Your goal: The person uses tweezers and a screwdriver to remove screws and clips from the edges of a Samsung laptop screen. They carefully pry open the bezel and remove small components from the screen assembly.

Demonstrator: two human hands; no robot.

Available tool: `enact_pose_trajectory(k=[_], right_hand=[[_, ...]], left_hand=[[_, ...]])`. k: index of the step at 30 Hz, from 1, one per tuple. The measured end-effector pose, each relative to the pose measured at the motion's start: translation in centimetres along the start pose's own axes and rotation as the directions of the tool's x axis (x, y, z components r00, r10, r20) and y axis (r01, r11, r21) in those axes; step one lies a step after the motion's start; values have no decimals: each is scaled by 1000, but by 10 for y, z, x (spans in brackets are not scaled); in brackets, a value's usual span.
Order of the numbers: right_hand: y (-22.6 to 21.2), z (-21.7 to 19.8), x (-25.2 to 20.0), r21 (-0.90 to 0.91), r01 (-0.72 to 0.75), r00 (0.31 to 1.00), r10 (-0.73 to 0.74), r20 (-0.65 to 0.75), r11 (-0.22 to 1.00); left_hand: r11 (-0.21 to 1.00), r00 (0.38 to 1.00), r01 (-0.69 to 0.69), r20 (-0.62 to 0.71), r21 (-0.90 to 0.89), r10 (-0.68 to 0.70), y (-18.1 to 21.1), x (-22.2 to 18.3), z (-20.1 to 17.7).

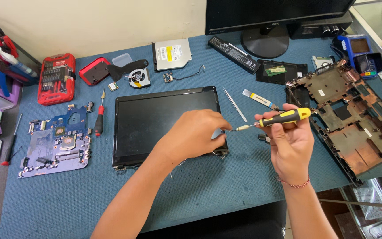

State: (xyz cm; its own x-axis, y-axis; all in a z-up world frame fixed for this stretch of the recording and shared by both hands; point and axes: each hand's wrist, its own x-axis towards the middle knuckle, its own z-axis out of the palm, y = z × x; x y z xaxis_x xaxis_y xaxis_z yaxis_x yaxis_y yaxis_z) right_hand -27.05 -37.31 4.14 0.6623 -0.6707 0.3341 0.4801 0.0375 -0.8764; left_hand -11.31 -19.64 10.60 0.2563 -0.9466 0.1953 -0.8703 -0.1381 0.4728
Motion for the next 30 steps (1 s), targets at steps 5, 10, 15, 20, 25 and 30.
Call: enact_pose_trajectory(k=[5, 10, 15, 20, 25, 30], right_hand=[[-1, 0, 2, 72, 2, 999, 1, -47, 997], [3, 4, 1, 85, 33, 998, -27, -61, 996], [18, -4, 3, 87, 67, 992, -57, -115, 994], [9, 16, -4, 78, 52, 993, -44, -107, 996], [9, 22, -5, 109, 45, 994, -33, -108, 993], [3, 30, -8, 141, 20, 994, -4, -110, 990]], left_hand=[[995, 989, -58, -140, -79, 47, 12, -1, -7], [997, 960, -70, -274, -29, 59, 3, 2, 2], [997, 926, -81, -370, -11, 72, 5, -1, -4], [992, 889, -110, -439, 65, 128, 11, 3, 8], [985, 870, -134, -462, 111, 171, 11, 3, 6], [974, 853, -132, -480, 183, 205, 8, 4, 8]])
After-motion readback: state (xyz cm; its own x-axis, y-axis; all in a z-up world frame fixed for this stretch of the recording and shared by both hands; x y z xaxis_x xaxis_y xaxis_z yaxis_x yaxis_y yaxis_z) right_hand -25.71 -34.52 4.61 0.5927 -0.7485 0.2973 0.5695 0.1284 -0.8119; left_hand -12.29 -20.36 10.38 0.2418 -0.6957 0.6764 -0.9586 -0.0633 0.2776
